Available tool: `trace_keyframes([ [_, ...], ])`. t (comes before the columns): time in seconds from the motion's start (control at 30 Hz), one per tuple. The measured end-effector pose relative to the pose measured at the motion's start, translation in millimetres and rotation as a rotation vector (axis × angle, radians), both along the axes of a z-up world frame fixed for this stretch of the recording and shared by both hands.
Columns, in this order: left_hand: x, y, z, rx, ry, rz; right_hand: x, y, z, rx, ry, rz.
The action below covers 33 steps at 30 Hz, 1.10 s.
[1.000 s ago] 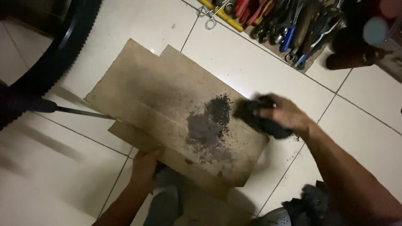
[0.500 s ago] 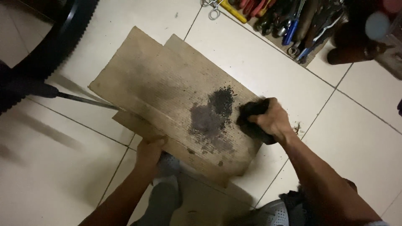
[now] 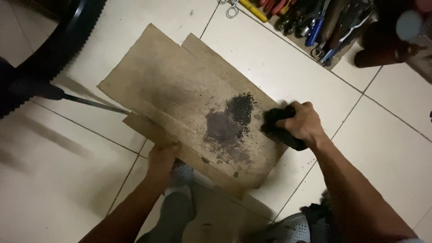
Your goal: The person wipes a dark stain on a tiled floor using a black cloth and a piece of cardboard. They repeatedly rub the stain, transfer the dirt onto the cardboard, and wipe the surrounding area. The person is sitting on the floor during the task.
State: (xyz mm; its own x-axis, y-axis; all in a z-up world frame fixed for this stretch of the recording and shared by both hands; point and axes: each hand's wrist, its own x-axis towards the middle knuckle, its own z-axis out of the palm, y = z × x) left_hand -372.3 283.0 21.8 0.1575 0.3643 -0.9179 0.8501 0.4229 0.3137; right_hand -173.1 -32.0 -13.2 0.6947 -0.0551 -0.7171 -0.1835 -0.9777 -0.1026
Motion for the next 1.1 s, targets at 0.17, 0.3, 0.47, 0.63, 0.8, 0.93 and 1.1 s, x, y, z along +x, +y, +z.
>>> trace_keyframes([
  [0.17, 4, -4, 9, 0.092, -0.028, -0.047, -24, 3, 33, 0.054, -0.022, 0.127],
  [0.3, 24, -13, 39, 0.237, -0.034, -0.082, -49, 1, 57, 0.165, -0.258, 0.268],
  [0.47, 31, -2, 54, 0.309, -0.179, -0.217, -69, -23, 62, 0.303, -0.42, 0.275],
  [0.63, 37, -9, 42, 0.301, -0.189, -0.256, -72, -31, 63, 0.409, -0.443, 0.238],
  [0.8, 27, -12, 0, 0.259, -0.119, -0.223, -86, -33, 47, 0.356, -0.489, 0.268],
  [0.93, 39, -14, -1, 0.289, -0.078, -0.253, -84, -24, 44, 0.352, -0.542, 0.279],
  [1.1, 68, -15, 45, 0.319, -0.221, -0.185, -87, -17, 28, 0.537, -0.489, 0.103],
])
